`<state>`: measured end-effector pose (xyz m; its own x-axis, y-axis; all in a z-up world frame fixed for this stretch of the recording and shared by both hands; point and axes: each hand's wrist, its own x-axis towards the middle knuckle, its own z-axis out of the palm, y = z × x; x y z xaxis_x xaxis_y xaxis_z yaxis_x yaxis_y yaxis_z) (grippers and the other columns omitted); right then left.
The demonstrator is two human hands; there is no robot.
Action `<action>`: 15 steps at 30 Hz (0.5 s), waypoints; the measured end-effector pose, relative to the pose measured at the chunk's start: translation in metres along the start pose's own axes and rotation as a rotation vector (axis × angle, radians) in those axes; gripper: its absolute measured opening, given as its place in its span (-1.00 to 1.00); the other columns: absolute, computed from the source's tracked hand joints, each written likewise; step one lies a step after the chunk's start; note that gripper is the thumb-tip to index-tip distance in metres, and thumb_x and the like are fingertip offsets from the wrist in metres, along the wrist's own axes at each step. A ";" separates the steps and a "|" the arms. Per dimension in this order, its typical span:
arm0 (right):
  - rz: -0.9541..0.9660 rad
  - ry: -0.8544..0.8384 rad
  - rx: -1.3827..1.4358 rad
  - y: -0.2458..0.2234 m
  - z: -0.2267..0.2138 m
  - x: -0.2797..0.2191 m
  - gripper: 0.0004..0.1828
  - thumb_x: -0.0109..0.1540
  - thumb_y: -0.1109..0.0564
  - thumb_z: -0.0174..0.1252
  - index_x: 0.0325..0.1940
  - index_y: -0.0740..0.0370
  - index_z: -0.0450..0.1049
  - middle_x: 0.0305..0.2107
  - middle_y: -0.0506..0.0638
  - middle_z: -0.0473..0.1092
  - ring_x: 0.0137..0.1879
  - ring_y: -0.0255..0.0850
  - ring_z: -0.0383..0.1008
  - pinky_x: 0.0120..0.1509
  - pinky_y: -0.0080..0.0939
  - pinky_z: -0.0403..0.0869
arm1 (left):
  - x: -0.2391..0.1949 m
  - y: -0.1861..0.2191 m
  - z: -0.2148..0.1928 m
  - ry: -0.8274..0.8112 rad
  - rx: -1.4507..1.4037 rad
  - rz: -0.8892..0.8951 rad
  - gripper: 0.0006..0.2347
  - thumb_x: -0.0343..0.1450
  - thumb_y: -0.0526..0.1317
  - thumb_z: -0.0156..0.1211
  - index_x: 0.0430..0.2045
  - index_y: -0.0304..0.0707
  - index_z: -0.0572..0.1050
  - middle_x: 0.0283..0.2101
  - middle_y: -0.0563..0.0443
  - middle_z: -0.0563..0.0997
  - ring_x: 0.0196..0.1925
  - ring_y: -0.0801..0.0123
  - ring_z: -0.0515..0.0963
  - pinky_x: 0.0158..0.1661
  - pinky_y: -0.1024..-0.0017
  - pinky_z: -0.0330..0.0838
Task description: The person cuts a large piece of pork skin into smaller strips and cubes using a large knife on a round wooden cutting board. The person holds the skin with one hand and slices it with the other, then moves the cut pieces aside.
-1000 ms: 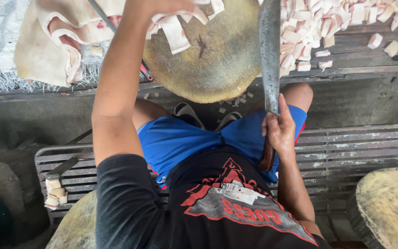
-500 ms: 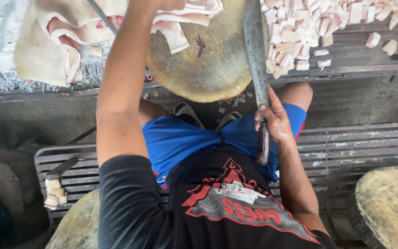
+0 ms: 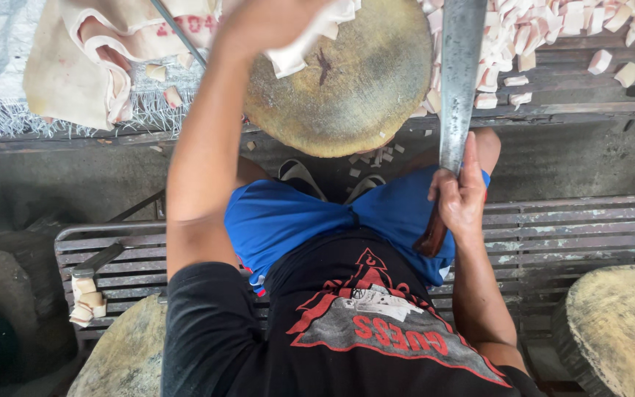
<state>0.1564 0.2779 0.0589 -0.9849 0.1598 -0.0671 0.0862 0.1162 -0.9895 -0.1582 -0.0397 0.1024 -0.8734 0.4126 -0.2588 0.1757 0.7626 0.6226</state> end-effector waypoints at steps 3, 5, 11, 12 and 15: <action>-0.140 0.010 -0.307 -0.010 -0.011 -0.009 -0.18 0.40 0.43 -0.16 0.73 0.18 -0.18 -0.42 0.07 0.45 -0.34 -0.23 0.50 -0.14 -0.18 0.55 | -0.014 0.042 0.055 -0.038 -0.251 0.635 -0.61 0.56 0.02 0.24 0.07 -0.37 0.48 -0.06 -0.23 0.63 -0.09 0.14 0.64 -0.09 0.17 0.52; -0.105 -0.004 -0.505 -0.014 -0.011 -0.011 -0.20 0.36 0.42 -0.12 0.69 0.21 -0.13 -0.45 0.12 0.49 -0.39 -0.14 0.54 -0.20 -0.13 0.55 | -0.023 0.066 0.098 -0.270 -0.121 0.185 -0.58 0.44 0.00 0.33 0.09 -0.23 0.44 0.00 -0.08 0.59 0.05 0.25 0.60 0.09 0.20 0.48; -0.260 -0.027 -0.829 -0.021 -0.003 -0.011 -0.23 0.32 0.40 0.06 0.62 0.28 0.06 -0.37 0.32 0.48 -0.32 0.22 0.55 -0.19 0.09 0.50 | -0.058 0.062 0.144 -0.003 0.095 0.271 -0.59 0.33 -0.16 0.40 0.06 -0.23 0.50 0.06 -0.07 0.51 0.14 0.03 0.45 0.17 0.02 0.33; -0.338 -0.025 -0.842 -0.023 -0.003 -0.010 -0.24 0.30 0.40 0.06 0.61 0.28 0.07 -0.33 0.34 0.48 -0.30 0.24 0.56 -0.19 0.10 0.51 | -0.061 0.059 0.143 0.043 0.094 0.311 -0.59 0.33 -0.17 0.40 0.06 -0.25 0.50 0.07 -0.09 0.51 0.15 0.00 0.45 0.18 0.02 0.33; -0.336 0.044 -0.868 -0.033 -0.011 -0.015 -0.28 0.33 0.41 0.10 0.58 0.27 0.15 -0.36 0.32 0.48 -0.33 0.23 0.56 -0.25 0.08 0.50 | -0.070 0.057 0.143 0.085 0.072 0.352 -0.58 0.34 -0.19 0.39 0.08 -0.29 0.51 0.09 -0.11 0.51 0.16 -0.04 0.46 0.20 0.04 0.33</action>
